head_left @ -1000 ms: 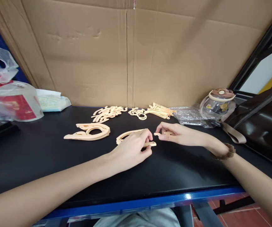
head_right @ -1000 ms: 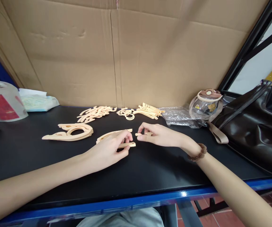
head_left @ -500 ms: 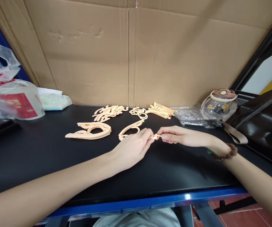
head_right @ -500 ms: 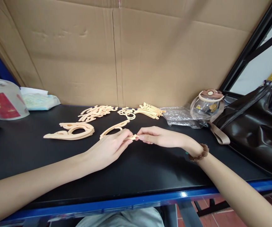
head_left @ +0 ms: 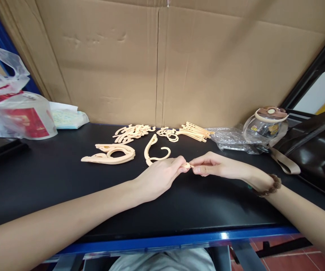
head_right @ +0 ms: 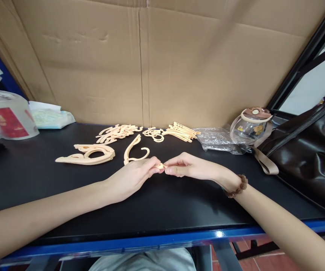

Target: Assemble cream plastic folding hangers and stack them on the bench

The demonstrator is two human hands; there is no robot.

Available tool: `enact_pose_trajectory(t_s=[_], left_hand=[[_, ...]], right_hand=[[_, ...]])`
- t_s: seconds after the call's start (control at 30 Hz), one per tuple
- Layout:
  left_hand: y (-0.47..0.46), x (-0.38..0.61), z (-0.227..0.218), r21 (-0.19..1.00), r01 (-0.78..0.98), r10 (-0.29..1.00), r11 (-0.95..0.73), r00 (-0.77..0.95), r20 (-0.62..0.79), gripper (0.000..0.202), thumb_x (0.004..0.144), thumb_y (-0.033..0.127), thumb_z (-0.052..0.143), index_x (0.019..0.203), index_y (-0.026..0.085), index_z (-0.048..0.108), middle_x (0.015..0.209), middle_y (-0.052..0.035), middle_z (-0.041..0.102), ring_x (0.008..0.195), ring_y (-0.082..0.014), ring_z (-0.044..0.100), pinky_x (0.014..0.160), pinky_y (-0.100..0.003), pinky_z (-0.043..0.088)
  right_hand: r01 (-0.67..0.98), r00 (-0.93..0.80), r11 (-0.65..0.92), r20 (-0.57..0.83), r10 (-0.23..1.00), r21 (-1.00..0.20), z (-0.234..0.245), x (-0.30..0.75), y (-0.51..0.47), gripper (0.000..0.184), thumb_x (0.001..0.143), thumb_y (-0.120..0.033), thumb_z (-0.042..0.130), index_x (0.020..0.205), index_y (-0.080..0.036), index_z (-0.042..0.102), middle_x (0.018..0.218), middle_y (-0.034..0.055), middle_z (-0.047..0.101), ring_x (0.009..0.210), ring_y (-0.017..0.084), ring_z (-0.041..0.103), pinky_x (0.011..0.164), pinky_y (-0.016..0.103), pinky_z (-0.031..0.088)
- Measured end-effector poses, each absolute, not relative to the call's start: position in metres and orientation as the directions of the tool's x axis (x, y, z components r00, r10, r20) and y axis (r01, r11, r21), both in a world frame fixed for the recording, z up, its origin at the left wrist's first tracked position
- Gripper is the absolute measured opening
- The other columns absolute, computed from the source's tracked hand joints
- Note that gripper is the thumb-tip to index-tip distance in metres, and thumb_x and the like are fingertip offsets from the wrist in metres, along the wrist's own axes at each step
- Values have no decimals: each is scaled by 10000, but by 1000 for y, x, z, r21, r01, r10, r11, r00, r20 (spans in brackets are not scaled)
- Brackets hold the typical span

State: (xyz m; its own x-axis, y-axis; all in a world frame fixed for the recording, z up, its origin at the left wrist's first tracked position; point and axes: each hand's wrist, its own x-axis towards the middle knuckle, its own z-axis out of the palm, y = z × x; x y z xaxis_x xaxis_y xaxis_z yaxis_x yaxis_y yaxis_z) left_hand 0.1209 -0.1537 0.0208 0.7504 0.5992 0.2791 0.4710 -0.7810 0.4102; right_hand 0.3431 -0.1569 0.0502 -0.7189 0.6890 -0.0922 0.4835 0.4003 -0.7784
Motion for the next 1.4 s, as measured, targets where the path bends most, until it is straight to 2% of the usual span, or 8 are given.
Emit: enact_pose_trajectory(t_s=[0.2, 0.3, 0.5, 0.67, 0.9, 1.17, 1.27, 1.4], left_hand=[[-154, 124, 21, 370, 551, 647, -748, 729, 222, 203, 996, 291, 294, 923, 192, 455, 925, -45, 624, 783, -183, 593, 663, -300, 441], [-155, 125, 22, 406, 553, 663, -728, 719, 210, 179, 992, 310, 306, 956, 196, 439, 934, -44, 627, 744, -174, 600, 628, -282, 429], [-156, 125, 22, 488, 528, 675, -695, 712, 192, 152, 994, 338, 304, 1036, 231, 404, 826, 7, 623, 676, -163, 597, 594, -256, 398], [-156, 126, 23, 466, 527, 658, -711, 731, 177, 165, 996, 329, 281, 1017, 236, 416, 793, 17, 603, 665, -163, 583, 584, -251, 385], [-156, 128, 24, 418, 545, 656, -727, 731, 189, 170, 1000, 322, 279, 994, 233, 424, 728, 33, 574, 632, -159, 567, 565, -248, 367], [-152, 128, 24, 417, 565, 672, -712, 721, 171, 148, 990, 325, 312, 984, 218, 414, 803, 8, 608, 671, -171, 594, 595, -268, 389], [-153, 128, 25, 428, 540, 653, -725, 737, 174, 152, 987, 332, 318, 982, 217, 417, 785, 8, 606, 677, -173, 596, 592, -265, 393], [-160, 129, 26, 383, 536, 635, -752, 745, 204, 129, 956, 324, 410, 1018, 216, 447, 866, -8, 608, 678, -166, 586, 584, -262, 396]], right_hand=[[501, -725, 439, -85, 683, -746, 51, 342, -158, 453, 868, -529, 509, 1009, -137, 688, 758, -6, 469, 705, 120, 355, 616, 245, 327], [525, -709, 435, -93, 699, -732, 53, 343, -159, 453, 844, -526, 549, 1030, -135, 684, 781, 1, 495, 694, 119, 360, 618, 245, 339], [551, -693, 421, -114, 712, -720, 51, 343, -162, 405, 838, -506, 569, 976, -139, 670, 717, -26, 411, 626, 101, 286, 564, 239, 287], [569, -684, 447, -96, 723, -691, 48, 342, -161, 394, 824, -528, 573, 873, -143, 637, 691, -36, 374, 608, 98, 261, 544, 237, 264], [600, -677, 509, -53, 734, -617, 52, 341, -163, 383, 835, -523, 563, 837, -145, 629, 663, -41, 356, 589, 94, 249, 526, 237, 240], [648, -655, 537, -35, 755, -540, 52, 340, -164, 368, 858, -503, 545, 787, -147, 609, 619, -55, 350, 564, 87, 261, 512, 236, 218], [656, -649, 543, -23, 761, -525, 56, 342, -165, 355, 872, -505, 522, 841, -159, 593, 610, -58, 375, 554, 90, 293, 504, 230, 231], [647, -657, 524, -55, 752, -554, 67, 347, -167, 290, 860, -458, 558, 963, -187, 550, 691, -36, 515, 616, 112, 442, 548, 223, 322]])
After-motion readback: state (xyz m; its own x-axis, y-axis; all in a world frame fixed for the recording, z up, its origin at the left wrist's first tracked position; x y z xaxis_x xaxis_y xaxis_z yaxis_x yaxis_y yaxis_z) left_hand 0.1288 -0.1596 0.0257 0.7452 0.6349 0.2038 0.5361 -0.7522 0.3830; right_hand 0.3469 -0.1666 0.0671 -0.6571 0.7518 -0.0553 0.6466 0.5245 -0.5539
